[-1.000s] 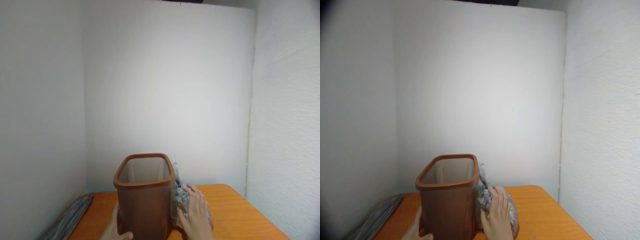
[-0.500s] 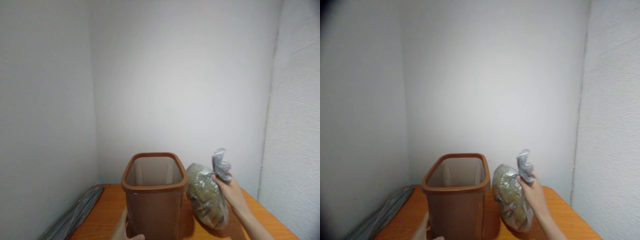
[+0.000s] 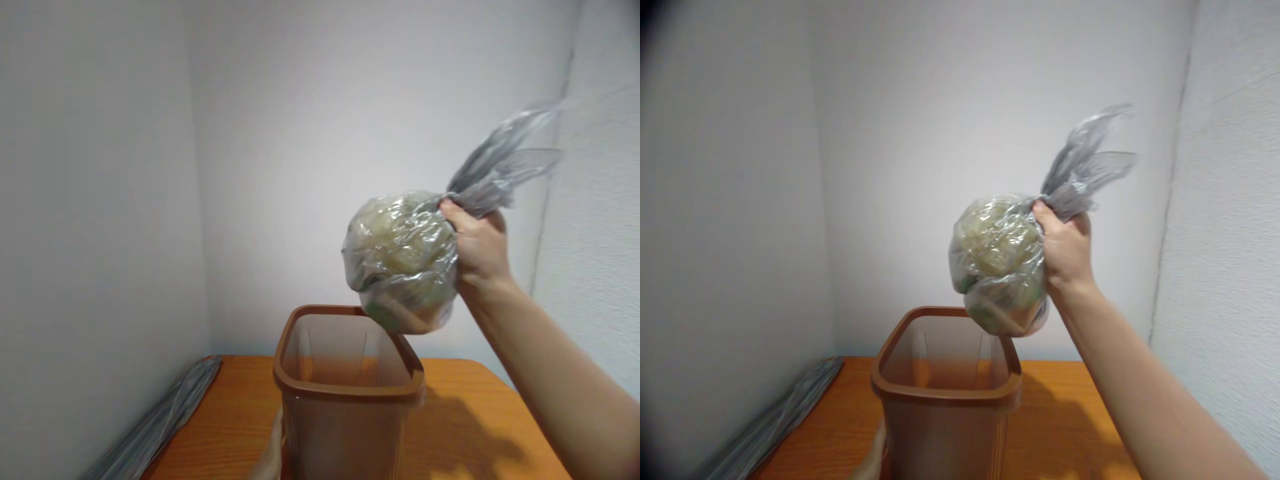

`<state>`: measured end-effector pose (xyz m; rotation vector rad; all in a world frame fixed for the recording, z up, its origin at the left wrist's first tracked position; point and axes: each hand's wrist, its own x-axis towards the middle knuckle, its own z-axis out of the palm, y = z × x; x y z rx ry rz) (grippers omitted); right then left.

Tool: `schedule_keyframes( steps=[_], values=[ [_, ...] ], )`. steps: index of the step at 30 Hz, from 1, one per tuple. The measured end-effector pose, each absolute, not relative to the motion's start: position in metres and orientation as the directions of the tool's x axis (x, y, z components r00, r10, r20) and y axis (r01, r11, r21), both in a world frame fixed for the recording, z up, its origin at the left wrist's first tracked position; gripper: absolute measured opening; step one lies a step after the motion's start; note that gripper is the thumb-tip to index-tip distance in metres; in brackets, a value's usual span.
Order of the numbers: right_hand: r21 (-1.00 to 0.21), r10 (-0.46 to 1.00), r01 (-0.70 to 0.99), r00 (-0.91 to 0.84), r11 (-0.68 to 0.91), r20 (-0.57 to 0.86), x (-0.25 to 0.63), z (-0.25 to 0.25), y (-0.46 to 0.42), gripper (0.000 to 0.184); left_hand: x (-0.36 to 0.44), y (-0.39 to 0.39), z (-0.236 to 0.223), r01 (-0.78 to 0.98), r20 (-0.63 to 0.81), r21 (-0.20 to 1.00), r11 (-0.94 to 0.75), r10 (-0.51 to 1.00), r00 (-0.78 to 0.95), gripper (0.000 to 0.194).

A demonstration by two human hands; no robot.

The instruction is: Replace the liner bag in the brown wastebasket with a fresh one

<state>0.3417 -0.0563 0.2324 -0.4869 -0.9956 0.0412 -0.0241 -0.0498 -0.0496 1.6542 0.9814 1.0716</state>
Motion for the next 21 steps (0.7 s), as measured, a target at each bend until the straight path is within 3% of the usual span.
schedule_keyframes(
  steps=[2,6,8,10,13,16,18,21],
  values=[
    [-0.457,0.336,0.062,0.593,0.887,0.732,0.315,0.229,-0.041,0.024,-0.038,-0.043,-0.033,0.233,0.337,0.895,-0.381,0.918,0.207,0.102],
    [-0.625,0.6,-0.038,0.331,0.78,0.729,0.271,0.196,-0.02,0.031,-0.055,-0.038,0.054,0.309,0.518,0.815,-0.491,0.856,-0.005,0.069],
    [-0.667,0.652,-0.011,0.224,0.745,0.724,0.26,0.178,-0.015,0.028,-0.049,-0.045,0.107,0.355,0.659,0.703,-0.617,0.752,0.002,0.059],
    [-0.695,0.686,0.016,0.141,0.719,0.714,0.254,0.164,-0.013,0.023,-0.034,-0.052,0.154,0.442,0.706,0.604,-0.664,0.702,0.09,0.045],
    [-0.72,0.719,0.061,0.047,0.691,0.694,0.252,0.153,-0.012,0.019,0.003,-0.052,0.197,0.492,0.683,0.479,-0.727,0.661,0.311,0.034],
    [-0.735,0.735,0.082,0.028,0.674,0.677,0.255,0.147,-0.011,0.027,0.04,-0.029,0.207,0.521,0.597,0.399,-0.754,0.646,0.476,0.032],
    [-0.743,0.744,0.092,0.033,0.663,0.668,0.259,0.143,-0.011,0.032,0.059,-0.008,0.203,0.525,0.5,0.414,-0.744,0.668,0.551,0.031],
    [-0.759,0.764,0.116,0.008,0.641,0.646,0.268,0.14,-0.018,0.022,0.075,0.016,0.19,0.491,0.373,0.486,-0.723,0.68,0.632,0.026]
  ],
)
